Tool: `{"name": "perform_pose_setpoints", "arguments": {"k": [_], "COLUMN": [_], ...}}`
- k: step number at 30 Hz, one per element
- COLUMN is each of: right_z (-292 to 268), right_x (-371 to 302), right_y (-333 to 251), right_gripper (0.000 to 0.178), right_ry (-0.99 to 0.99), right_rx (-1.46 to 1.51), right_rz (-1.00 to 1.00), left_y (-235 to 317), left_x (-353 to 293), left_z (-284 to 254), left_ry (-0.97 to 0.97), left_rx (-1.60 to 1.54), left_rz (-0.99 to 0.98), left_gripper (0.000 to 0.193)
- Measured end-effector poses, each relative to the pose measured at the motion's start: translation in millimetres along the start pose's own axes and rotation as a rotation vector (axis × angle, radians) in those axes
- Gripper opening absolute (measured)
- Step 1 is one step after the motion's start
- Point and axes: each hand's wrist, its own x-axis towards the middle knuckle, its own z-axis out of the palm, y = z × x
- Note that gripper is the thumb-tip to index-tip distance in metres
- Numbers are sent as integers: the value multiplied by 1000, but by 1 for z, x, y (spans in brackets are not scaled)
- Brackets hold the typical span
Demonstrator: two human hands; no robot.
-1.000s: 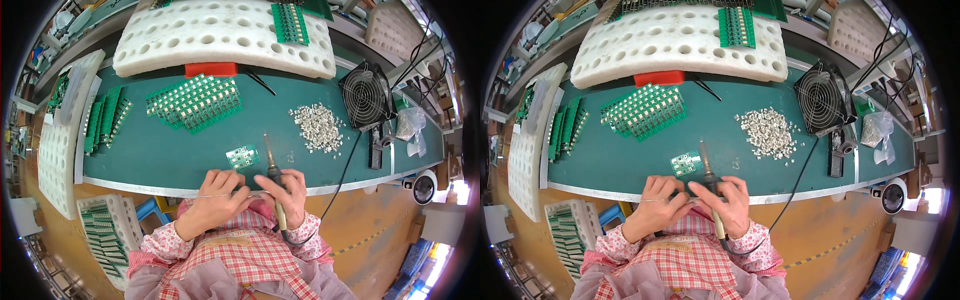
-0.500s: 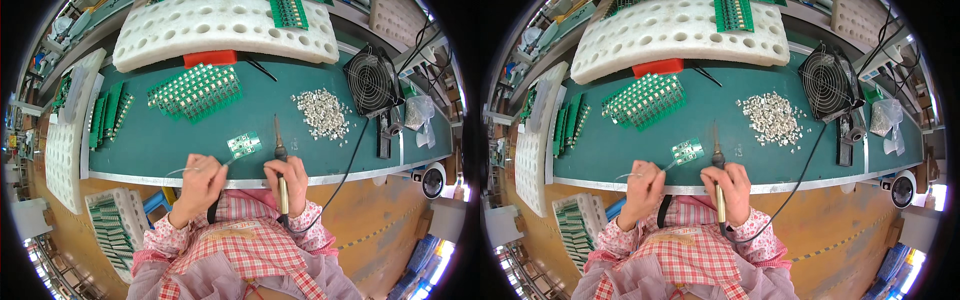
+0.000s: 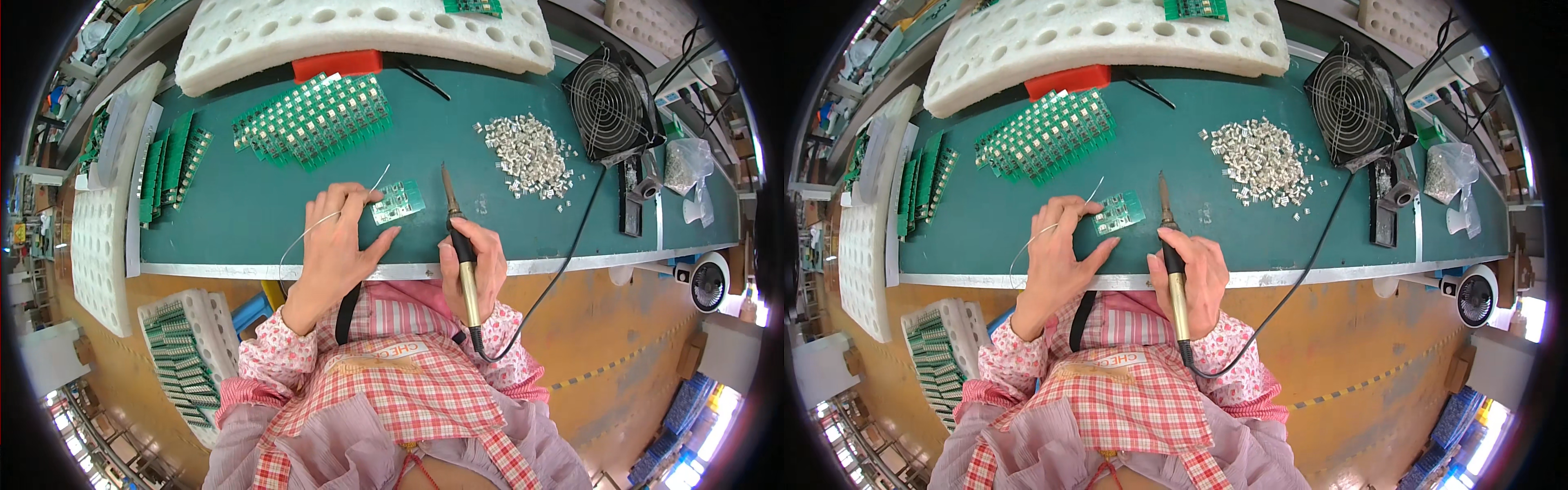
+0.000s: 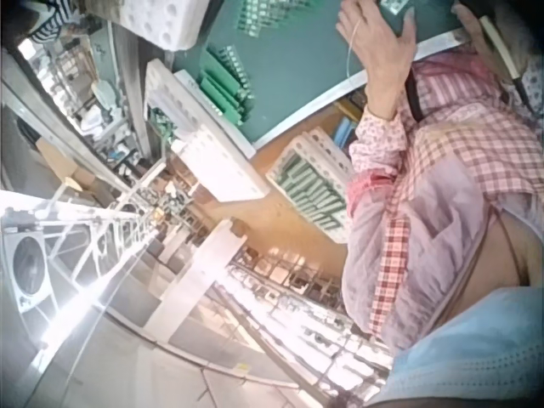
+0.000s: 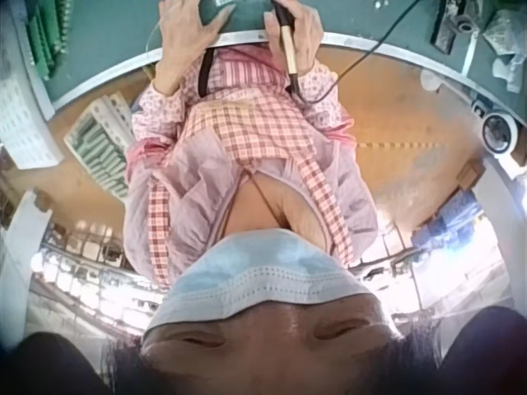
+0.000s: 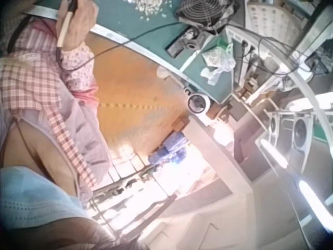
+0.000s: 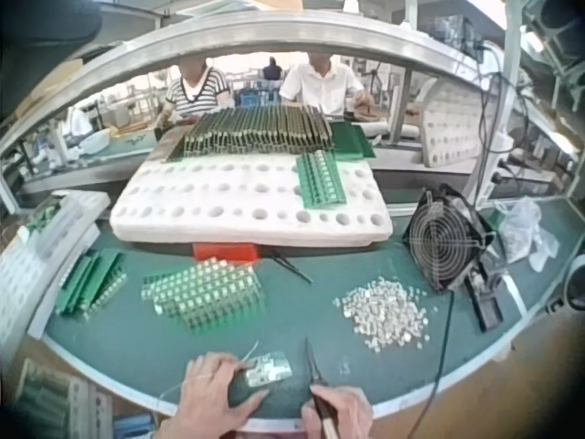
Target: The person solders electronic components onto circuit boards using a soldering iron and solder wire, then places the completed circuit board onto the stack.
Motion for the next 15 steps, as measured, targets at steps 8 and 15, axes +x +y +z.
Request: {"name": "perform_pose_setpoints", "arguments": {"k": [8, 15], "right_z": [-1, -8], "right_x": [-7, -6], "right_y": [3, -3], "right_gripper": [33, 31], "right_ry": [1, -31], "right_rx": [67, 164], "right_rz": [79, 247], "left_y": [-6, -12], "left_x": [8, 20], "left_z": [-5, -14], "left_ry": [-69, -119], "left_rx": [-7, -95], "left_rz": [-8, 131], "left_gripper": [32, 29]}}
